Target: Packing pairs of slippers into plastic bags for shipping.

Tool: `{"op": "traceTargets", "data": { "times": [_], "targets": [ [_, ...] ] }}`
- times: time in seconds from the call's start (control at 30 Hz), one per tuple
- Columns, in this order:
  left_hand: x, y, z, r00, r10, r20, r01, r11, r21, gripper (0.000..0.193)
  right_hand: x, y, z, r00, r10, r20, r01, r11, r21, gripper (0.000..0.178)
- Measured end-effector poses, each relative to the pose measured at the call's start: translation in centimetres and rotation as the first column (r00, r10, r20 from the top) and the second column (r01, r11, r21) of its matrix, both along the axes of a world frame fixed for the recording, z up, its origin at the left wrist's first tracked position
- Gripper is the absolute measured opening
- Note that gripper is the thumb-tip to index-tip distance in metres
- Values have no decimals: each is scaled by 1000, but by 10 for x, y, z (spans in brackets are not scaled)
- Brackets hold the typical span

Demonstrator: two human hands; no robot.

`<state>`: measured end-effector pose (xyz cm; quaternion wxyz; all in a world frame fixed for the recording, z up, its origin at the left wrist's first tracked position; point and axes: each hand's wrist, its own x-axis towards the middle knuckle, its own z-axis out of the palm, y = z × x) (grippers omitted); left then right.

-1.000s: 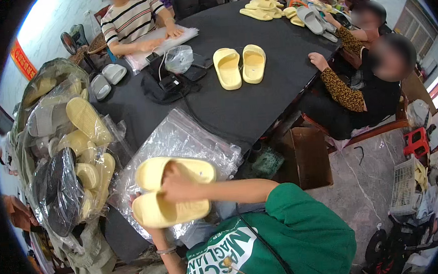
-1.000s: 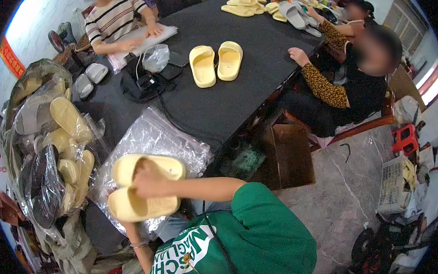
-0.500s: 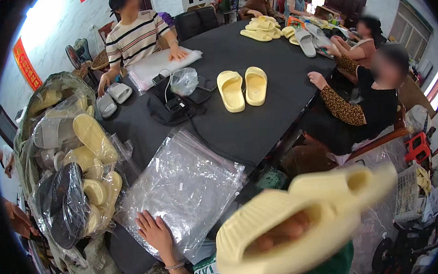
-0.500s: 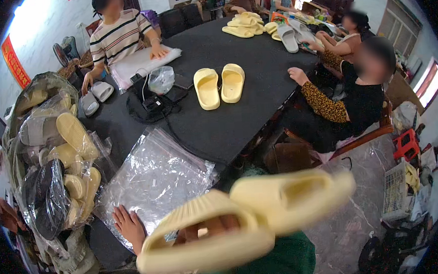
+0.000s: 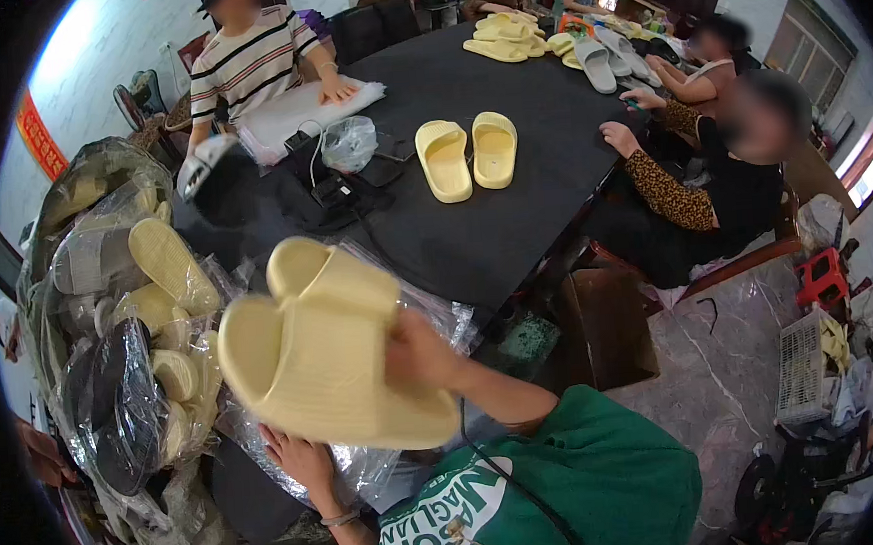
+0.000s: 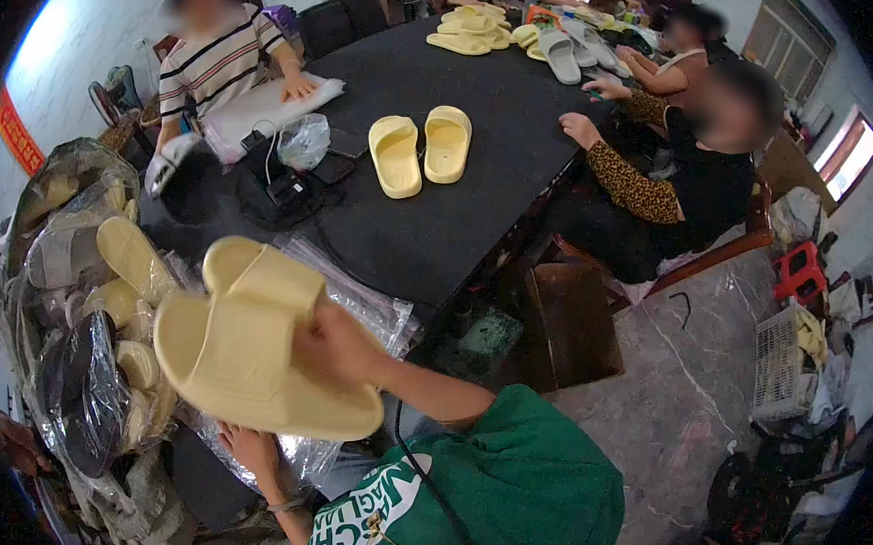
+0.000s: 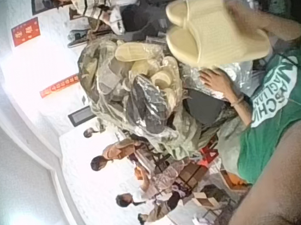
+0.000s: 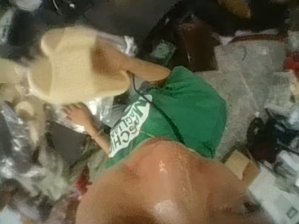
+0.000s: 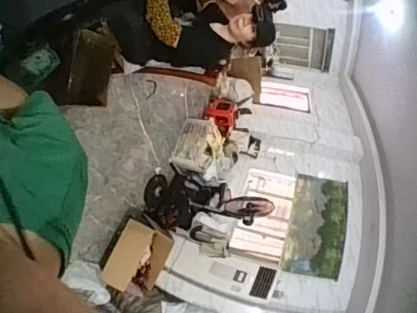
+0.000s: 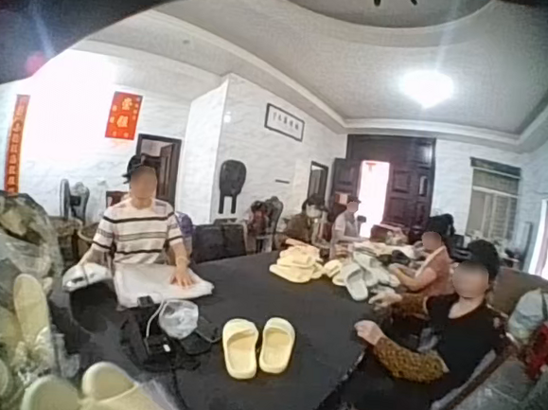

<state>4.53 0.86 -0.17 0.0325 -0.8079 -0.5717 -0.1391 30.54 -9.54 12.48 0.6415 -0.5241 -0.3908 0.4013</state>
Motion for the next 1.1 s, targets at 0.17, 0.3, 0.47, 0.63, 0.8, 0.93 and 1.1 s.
{"op": "traceTargets", "data": {
  "times": [0.17,0.3,0.47,0.63,0.8,0.93,1.1],
  "targets": [
    [-3,-2,2,987,-155,51,159,984,-76,66,-48,47,-95,437,-24,899,0,1000,27,40],
    [-2,0,1,999,-41,35,42,999,-13,58,-38,52,-91,444,144,884,64,979,-191,42],
    [4,-1,9,1000,1,-9,-1,999,-50,54,1,67,-105,369,-164,915,420,908,-7,41],
    [1,1,24,999,-33,-30,29,992,-124,54,0,64,-107,385,-89,919,404,911,-81,44],
    [-8,35,41,977,-194,85,197,980,-24,54,-1,65,-110,375,-129,918,415,909,-42,43],
    [-6,46,28,981,125,-145,-140,985,-97,58,-2,65,-110,369,-152,917,413,911,-16,42],
    [-15,52,-1,987,101,124,-126,969,212,64,-2,63,-73,421,27,907,323,930,-177,41]
  ]
}}
